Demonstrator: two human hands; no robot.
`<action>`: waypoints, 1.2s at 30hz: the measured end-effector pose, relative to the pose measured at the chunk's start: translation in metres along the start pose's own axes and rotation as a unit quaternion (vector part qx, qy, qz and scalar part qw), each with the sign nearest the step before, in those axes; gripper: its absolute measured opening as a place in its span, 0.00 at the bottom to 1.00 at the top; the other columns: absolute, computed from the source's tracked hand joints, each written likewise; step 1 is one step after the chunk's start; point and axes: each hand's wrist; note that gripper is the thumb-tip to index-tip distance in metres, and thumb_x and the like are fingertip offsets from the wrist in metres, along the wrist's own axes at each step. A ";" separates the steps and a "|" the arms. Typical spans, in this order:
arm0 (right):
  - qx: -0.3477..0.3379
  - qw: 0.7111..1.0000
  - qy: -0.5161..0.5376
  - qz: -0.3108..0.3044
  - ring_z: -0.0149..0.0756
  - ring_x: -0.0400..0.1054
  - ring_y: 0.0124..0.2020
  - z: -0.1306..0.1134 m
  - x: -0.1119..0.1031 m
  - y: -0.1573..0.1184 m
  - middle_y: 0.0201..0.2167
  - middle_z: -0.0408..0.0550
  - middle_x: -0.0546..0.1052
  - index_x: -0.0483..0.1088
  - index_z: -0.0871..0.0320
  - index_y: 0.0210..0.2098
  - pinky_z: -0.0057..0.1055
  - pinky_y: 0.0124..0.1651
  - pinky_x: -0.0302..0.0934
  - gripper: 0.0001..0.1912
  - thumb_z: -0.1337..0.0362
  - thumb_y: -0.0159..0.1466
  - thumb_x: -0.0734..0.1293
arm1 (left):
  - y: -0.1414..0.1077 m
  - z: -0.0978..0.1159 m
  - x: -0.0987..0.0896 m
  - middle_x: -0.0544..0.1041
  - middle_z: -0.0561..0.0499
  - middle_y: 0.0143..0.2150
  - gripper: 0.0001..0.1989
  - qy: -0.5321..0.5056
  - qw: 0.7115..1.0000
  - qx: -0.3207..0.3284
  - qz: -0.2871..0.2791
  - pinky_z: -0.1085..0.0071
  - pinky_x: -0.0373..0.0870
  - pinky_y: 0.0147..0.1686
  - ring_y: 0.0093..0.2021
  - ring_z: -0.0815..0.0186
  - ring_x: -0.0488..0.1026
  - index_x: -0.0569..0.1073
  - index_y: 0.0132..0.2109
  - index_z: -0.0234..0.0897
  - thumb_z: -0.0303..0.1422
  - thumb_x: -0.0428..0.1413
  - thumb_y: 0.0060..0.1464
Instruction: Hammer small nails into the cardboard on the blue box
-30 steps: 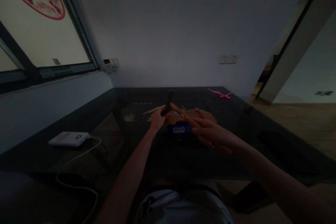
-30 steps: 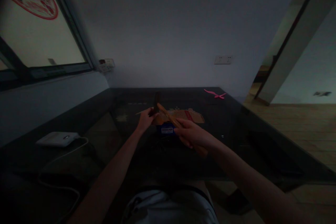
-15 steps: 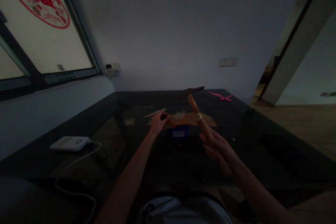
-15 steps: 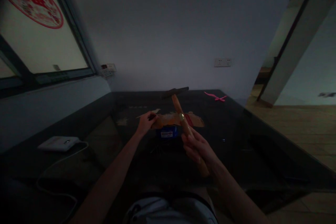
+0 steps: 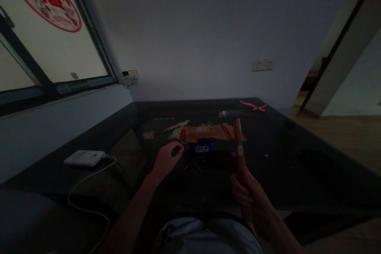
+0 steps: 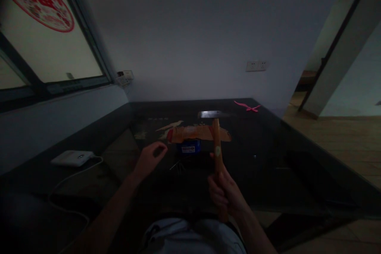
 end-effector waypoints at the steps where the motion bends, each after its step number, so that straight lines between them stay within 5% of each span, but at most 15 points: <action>1: -0.001 1.000 -0.001 0.010 0.17 0.34 0.11 0.000 -0.001 -0.004 0.14 0.30 0.55 0.59 0.38 0.57 0.12 0.10 0.40 0.25 0.52 0.60 0.65 | -0.009 0.000 0.004 0.75 0.51 0.34 0.05 0.016 0.999 -0.012 -0.050 0.72 0.66 0.38 0.35 0.67 0.71 0.71 0.35 0.37 0.31 0.50 0.54; 5: -0.001 0.999 -0.006 0.053 0.16 0.33 0.11 0.003 -0.001 -0.021 0.14 0.30 0.55 0.60 0.38 0.56 0.12 0.10 0.41 0.26 0.51 0.58 0.66 | -0.024 -0.003 0.024 0.74 0.51 0.35 0.05 0.085 0.979 -0.059 -0.178 0.74 0.65 0.34 0.35 0.67 0.71 0.71 0.37 0.39 0.31 0.53 0.51; 16: -0.021 0.990 -0.006 0.138 0.16 0.34 0.12 0.001 0.007 -0.064 0.14 0.32 0.56 0.64 0.31 0.50 0.12 0.13 0.40 0.22 0.51 0.57 0.68 | -0.013 0.006 0.019 0.75 0.43 0.41 0.09 0.297 0.911 -0.136 -0.252 0.72 0.65 0.35 0.40 0.62 0.74 0.72 0.37 0.35 0.29 0.47 0.56; 22: -0.027 0.983 -0.012 0.181 0.17 0.34 0.14 0.004 0.013 -0.068 0.14 0.31 0.56 0.59 0.31 0.54 0.12 0.14 0.38 0.30 0.50 0.54 0.70 | -0.009 -0.017 -0.003 0.77 0.48 0.35 0.06 0.208 0.937 -0.199 -0.198 0.75 0.64 0.33 0.36 0.65 0.75 0.73 0.36 0.38 0.30 0.52 0.52; 28: -0.004 0.981 -0.019 0.191 0.18 0.34 0.14 0.005 0.014 -0.065 0.14 0.30 0.57 0.44 0.35 0.63 0.13 0.14 0.37 0.43 0.52 0.55 0.70 | -0.005 -0.026 -0.017 0.77 0.50 0.30 0.06 0.041 0.981 -0.138 -0.129 0.73 0.68 0.33 0.32 0.66 0.74 0.73 0.33 0.36 0.30 0.52 0.48; 36: 0.008 0.986 -0.046 0.161 0.17 0.35 0.12 0.013 0.002 -0.066 0.15 0.31 0.55 0.49 0.36 0.61 0.13 0.12 0.38 0.35 0.51 0.58 0.67 | 0.001 -0.031 -0.010 0.78 0.49 0.30 0.08 -0.124 0.980 -0.140 -0.063 0.70 0.72 0.36 0.32 0.64 0.75 0.74 0.29 0.34 0.35 0.56 0.45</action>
Point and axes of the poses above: each hand's wrist, its own y-axis towards the middle knuckle, its own x-axis out of the palm, z = x × y
